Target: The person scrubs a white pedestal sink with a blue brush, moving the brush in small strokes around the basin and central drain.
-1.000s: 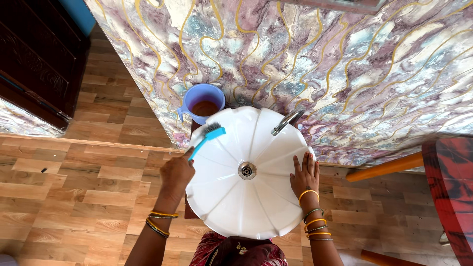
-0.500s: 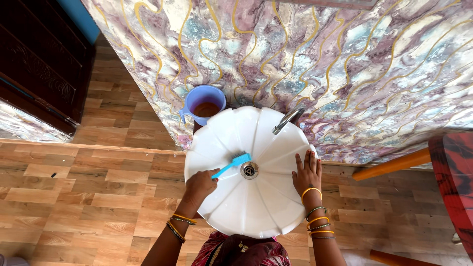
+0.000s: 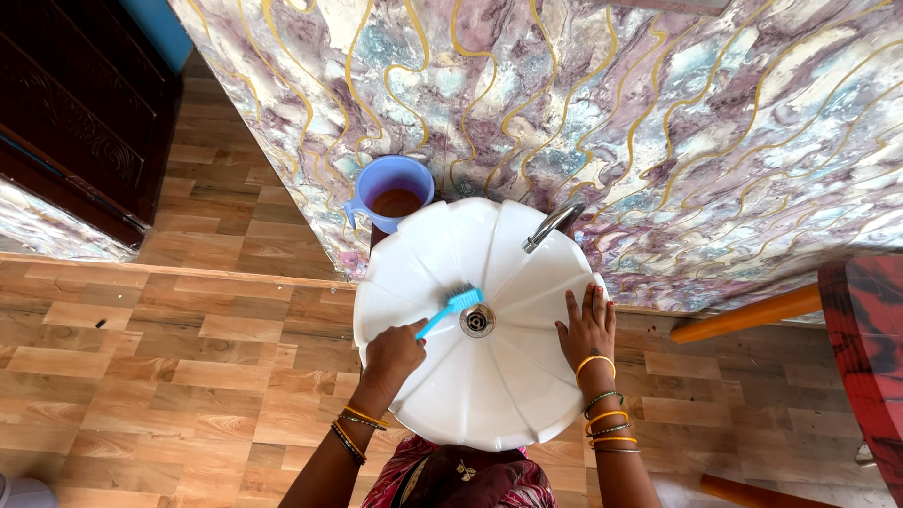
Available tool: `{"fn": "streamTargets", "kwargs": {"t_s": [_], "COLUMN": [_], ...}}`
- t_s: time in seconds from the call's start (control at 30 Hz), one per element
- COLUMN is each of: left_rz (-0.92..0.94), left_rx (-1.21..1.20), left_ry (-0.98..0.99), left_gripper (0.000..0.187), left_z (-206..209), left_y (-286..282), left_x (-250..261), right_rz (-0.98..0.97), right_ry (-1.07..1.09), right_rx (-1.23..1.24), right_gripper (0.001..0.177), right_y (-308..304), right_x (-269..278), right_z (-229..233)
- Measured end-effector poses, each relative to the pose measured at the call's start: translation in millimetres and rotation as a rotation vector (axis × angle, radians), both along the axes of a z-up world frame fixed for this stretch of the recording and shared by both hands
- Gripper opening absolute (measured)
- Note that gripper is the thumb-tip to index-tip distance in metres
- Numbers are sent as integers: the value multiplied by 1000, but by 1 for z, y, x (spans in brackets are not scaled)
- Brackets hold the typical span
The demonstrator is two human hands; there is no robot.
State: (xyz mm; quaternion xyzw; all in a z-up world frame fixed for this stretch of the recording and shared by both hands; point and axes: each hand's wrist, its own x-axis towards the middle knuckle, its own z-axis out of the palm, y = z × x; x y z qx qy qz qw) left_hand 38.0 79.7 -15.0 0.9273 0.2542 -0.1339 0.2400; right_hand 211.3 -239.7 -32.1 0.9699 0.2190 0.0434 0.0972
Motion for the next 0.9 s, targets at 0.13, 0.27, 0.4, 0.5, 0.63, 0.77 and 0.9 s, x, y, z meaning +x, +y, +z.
{"fn": "streamTargets", "kwargs": {"t_s": [0.13,0.27,0.4,0.5,0.63,0.77,0.9], "left_rz": [9,163,124,-8,-38,44,132], "left_rx": [58,114,93,21,11,121,146], "left_ry": [13,-109,-82,11,-40,-63,-223], "left_gripper": [47,48,45,47,48,48,49], "left_z": [15,43,25,-10,-27,-1,18], "left_y": [12,45,38,4,-17,22,39], "left_x": [14,34,43,41,36,50,51], "right_rz": [10,6,17,21,31,17,20], "right_ry": [-2,8,-14,-12,-24,1,-3], "right_rx": [27,9,56,84,96,76,81], "right_gripper": [71,70,70,70,70,71,71], "right_y": [0,0,-2,-3,-3,-1,-2], "right_x": [0,-1,1,2,2,2,3], "right_z": [0,1,-2,-4,-5,-4,-4]}}
